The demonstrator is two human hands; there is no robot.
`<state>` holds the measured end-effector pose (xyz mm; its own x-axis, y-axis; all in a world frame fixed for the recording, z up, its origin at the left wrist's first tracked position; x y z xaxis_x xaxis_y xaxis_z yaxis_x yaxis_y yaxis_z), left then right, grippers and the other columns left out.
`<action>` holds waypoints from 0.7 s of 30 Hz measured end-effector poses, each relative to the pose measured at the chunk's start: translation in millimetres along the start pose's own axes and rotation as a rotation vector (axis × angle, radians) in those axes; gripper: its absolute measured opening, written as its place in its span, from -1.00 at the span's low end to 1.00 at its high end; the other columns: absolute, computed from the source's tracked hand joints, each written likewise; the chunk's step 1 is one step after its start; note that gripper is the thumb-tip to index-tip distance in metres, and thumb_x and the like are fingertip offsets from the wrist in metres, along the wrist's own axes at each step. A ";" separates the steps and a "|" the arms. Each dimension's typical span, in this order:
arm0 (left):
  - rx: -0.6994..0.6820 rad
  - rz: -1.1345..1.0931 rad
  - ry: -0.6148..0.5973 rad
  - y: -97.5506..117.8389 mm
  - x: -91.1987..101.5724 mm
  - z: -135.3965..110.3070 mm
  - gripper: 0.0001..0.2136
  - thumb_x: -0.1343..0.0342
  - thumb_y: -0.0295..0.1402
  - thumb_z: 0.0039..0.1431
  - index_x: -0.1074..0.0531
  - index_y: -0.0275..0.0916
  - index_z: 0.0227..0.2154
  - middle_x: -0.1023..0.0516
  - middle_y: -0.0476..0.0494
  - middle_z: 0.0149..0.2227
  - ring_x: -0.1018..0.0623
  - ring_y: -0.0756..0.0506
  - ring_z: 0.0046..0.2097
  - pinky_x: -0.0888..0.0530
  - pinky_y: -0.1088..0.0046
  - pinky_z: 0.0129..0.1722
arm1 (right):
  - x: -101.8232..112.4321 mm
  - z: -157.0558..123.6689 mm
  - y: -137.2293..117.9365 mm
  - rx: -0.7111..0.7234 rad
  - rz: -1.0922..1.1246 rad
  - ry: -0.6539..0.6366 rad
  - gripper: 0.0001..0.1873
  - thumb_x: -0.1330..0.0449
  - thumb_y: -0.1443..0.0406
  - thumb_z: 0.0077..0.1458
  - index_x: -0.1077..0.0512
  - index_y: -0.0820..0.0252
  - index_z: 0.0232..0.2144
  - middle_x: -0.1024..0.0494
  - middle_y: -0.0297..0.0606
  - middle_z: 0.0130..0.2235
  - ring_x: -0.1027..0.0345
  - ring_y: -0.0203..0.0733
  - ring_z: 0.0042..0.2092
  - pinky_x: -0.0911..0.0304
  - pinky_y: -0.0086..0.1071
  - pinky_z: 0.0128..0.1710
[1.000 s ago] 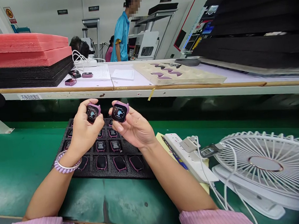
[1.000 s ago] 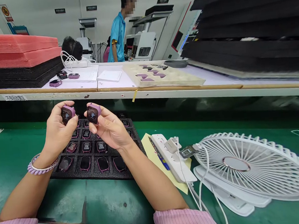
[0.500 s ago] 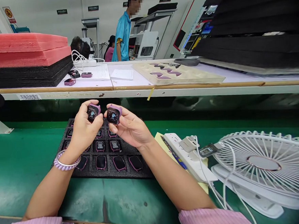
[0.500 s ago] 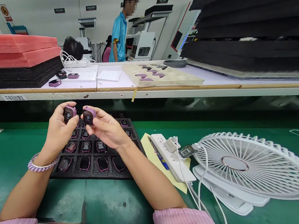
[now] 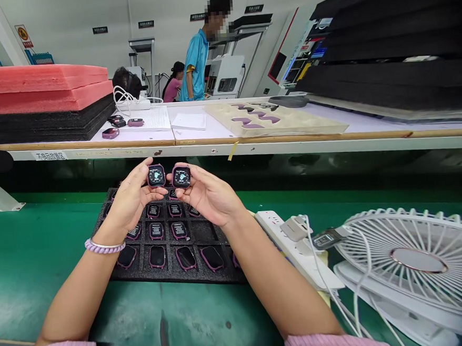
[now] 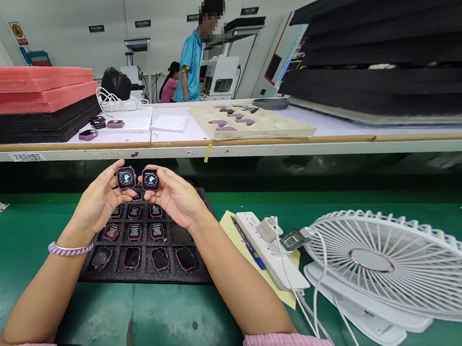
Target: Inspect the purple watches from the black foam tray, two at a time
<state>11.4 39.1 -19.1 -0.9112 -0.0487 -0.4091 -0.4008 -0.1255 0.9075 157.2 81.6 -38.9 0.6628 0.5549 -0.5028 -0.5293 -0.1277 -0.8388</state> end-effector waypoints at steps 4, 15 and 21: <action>-0.011 0.012 -0.011 -1.2 1.3 2.7 -0.58 -0.16 -0.40 0.31 -0.36 -0.30 0.21 -0.61 -0.07 -0.27 -0.64 -0.01 -0.46 -0.63 0.50 -0.41 | 1.2 1.1 -1.4 0.019 0.003 -0.005 -0.61 -0.49 0.11 0.13 -0.57 0.13 -0.06 -0.64 -0.26 -0.15 -0.49 -0.28 -0.37 -0.48 -0.39 -0.28; -0.133 0.203 -0.099 4.3 -3.8 0.2 -0.58 -0.26 -0.45 -0.03 -0.41 -0.26 -0.05 -0.65 -0.03 -0.22 -0.67 0.00 -0.44 -0.68 0.52 -0.37 | -9.2 -4.8 -6.7 0.080 -0.123 -0.024 -0.47 -0.50 0.24 -0.01 -0.43 0.10 -0.02 -0.60 -0.36 -0.22 -0.49 -0.29 -0.38 -0.44 -0.38 -0.29; -0.132 0.221 -0.109 5.0 -4.4 -0.3 -0.58 -0.25 -0.44 -0.04 -0.41 -0.27 -0.04 -0.66 -0.03 -0.25 -0.67 -0.01 -0.45 -0.69 0.51 -0.37 | -9.4 -4.3 -8.1 0.104 -0.160 -0.009 -0.48 -0.47 0.26 -0.03 -0.42 0.12 -0.02 -0.58 -0.38 -0.27 -0.48 -0.29 -0.39 -0.41 -0.40 -0.32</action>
<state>13.4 38.4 -12.9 -0.9828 0.0165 -0.1837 -0.1819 -0.2518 0.9505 157.6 73.9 -28.4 0.7383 0.5689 -0.3623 -0.4695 0.0479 -0.8816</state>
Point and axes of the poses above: each hand's wrist, its own z-axis towards the middle knuckle, its own x-axis out of the back of the hand, y = z × x, the point moved 8 cm from there along z, towards the middle knuckle
